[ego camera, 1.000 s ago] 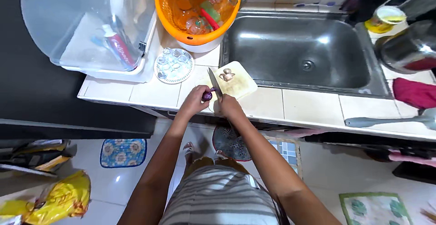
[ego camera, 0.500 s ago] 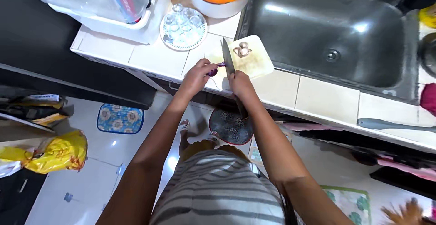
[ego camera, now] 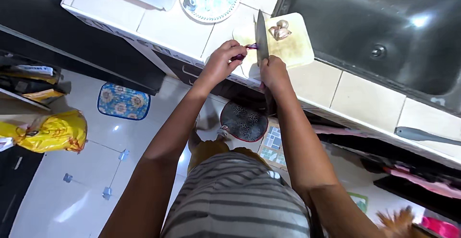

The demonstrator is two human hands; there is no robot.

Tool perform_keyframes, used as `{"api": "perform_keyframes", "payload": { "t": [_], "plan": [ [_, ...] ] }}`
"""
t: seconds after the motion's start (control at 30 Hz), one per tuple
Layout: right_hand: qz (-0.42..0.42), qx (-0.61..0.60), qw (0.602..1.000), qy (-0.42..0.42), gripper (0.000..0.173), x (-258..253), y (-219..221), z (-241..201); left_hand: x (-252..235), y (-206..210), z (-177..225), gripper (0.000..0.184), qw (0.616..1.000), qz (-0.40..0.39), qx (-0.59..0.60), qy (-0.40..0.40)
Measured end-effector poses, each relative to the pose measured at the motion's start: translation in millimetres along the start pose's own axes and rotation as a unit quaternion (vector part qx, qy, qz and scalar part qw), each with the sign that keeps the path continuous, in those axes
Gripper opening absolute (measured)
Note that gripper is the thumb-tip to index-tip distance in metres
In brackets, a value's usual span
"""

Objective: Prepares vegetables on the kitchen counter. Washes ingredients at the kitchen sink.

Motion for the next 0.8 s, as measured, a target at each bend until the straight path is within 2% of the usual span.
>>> {"api": "perform_keyframes", "payload": {
  "t": [0.33, 0.6, 0.8],
  "plan": [
    [0.015, -0.004, 1.000, 0.000, 0.040, -4, 2, 3, 2, -6, -8, 0.021, 0.994, 0.004, 0.109, 0.029],
    [0.025, -0.008, 1.000, -0.002, 0.040, -4, 3, 5, 3, -6, -10, 0.020, 0.991, 0.002, 0.134, 0.026],
    [-0.014, 0.016, 1.000, 0.006, 0.039, -6, -5, 5, 3, -6, -16, 0.025, 0.987, 0.001, 0.158, 0.006]
  ]
}}
Point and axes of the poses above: each hand's wrist, its own x-axis away from the middle knuckle, its own y-axis out of the palm, z = x × y, the point moved 6 cm from there along -x, towards the middle knuckle, and after that the axes turned 4 degrees about -y, right-handed, at the moved point
